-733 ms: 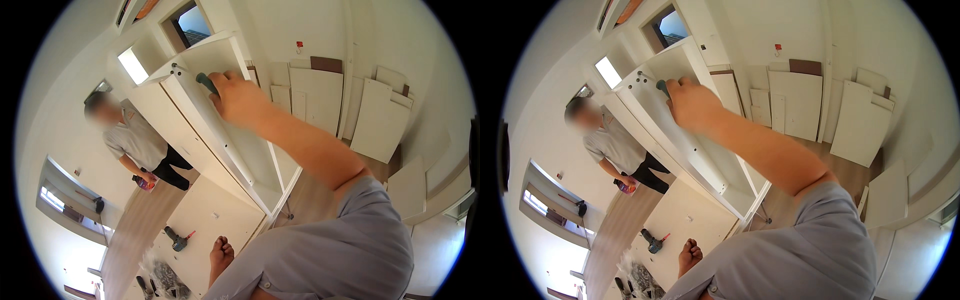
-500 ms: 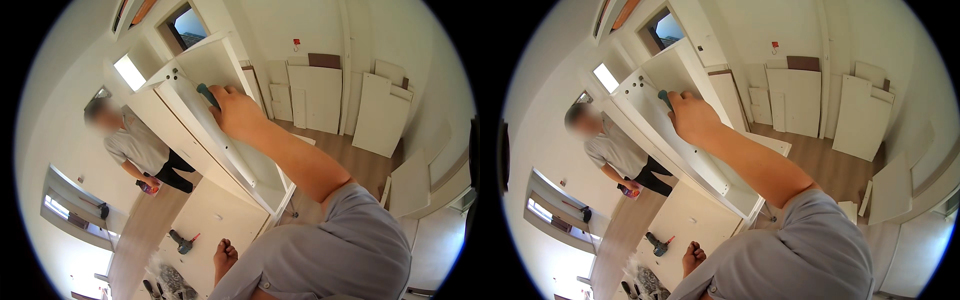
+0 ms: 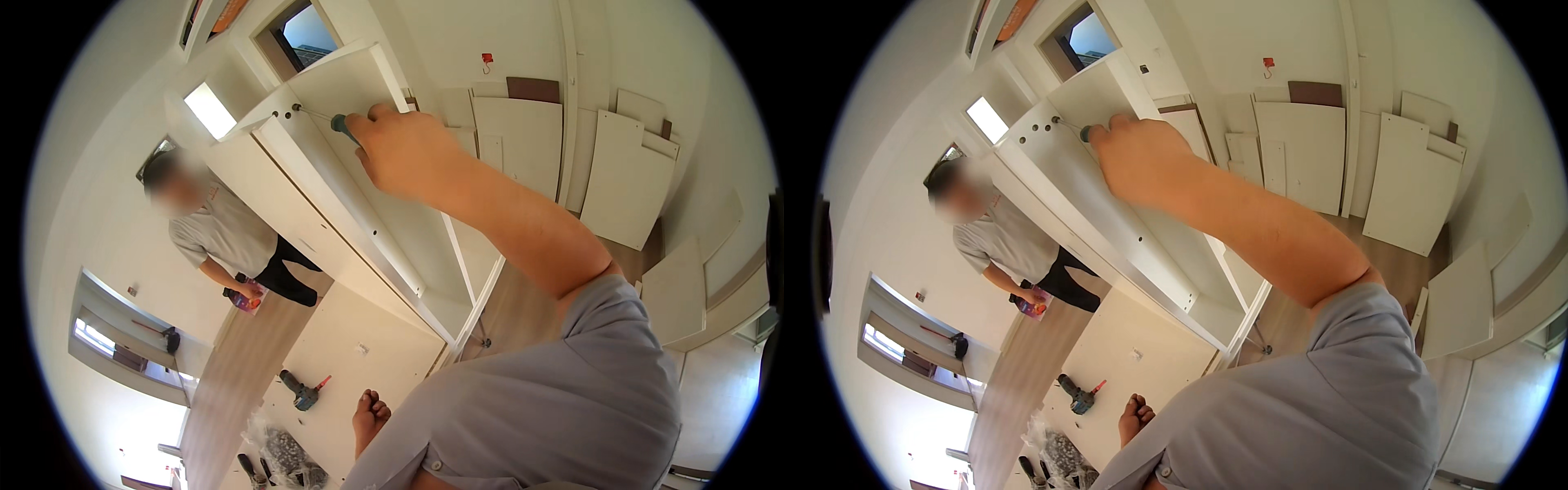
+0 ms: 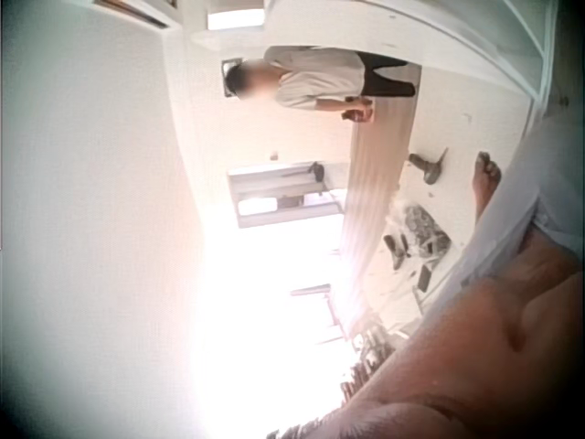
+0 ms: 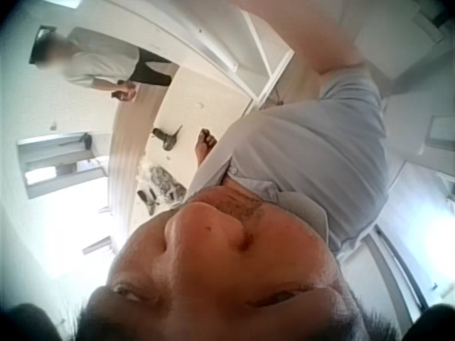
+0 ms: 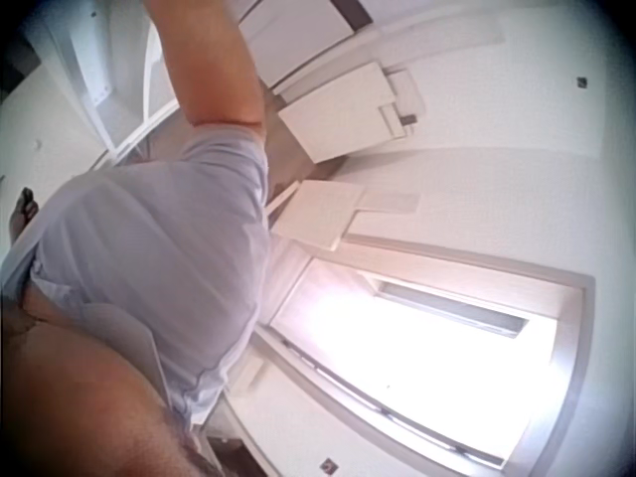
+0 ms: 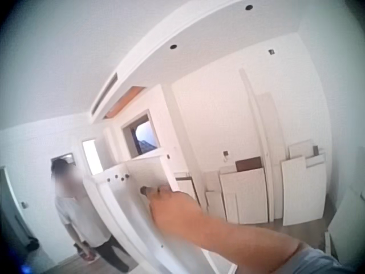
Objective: The person assembles white furniture panels by aligning them on a white surface and using a screwdriver to tighten screws into pre-drilled holes.
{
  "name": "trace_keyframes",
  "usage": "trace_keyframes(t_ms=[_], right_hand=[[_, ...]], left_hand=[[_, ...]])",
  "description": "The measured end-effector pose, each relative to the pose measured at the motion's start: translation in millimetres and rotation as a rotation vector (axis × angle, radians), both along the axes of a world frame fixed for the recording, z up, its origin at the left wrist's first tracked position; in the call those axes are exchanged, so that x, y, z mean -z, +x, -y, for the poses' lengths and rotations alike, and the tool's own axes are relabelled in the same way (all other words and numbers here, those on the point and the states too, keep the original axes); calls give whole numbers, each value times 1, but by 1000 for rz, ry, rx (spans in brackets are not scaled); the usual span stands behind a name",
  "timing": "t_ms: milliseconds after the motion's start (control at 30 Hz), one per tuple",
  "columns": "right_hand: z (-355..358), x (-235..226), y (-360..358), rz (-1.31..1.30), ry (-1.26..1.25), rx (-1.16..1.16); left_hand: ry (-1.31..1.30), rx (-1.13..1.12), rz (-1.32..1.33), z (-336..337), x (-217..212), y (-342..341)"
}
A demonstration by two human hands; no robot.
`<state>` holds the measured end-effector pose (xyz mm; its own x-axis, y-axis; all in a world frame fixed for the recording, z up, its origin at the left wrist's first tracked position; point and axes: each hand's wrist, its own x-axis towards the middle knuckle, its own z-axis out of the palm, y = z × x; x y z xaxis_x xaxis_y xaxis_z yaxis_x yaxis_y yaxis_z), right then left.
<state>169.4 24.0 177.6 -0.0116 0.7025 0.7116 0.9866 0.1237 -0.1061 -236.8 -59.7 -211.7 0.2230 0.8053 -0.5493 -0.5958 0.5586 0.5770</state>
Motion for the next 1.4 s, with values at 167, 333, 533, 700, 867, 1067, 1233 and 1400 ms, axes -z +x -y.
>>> trace_keyframes(t_ms=[167,333,533,700,867,1067,1233,1400], right_hand=[[-1,2,6,140,105,-46],[-9,-32,24,389,208,-56],[-26,-41,21,776,408,-45],[-8,-51,4,51,-179,-122],[0,-55,-2,-200,-284,-139],[12,-11,6,-460,-229,-196],[93,150,44,-742,138,-632],[170,281,49,-932,-519,-820]], left_hand=[[-14,-12,-10,-3,0,-12],[-7,-2,-33,-8,-1,-14],[8,47,-40,-16,-1,-10],[2,39,-92,-15,-6,-2],[34,108,-102,-20,-8,11],[56,151,-147,-25,-47,60],[268,227,-174,-21,-83,88],[438,294,-252,-8,-83,96]])
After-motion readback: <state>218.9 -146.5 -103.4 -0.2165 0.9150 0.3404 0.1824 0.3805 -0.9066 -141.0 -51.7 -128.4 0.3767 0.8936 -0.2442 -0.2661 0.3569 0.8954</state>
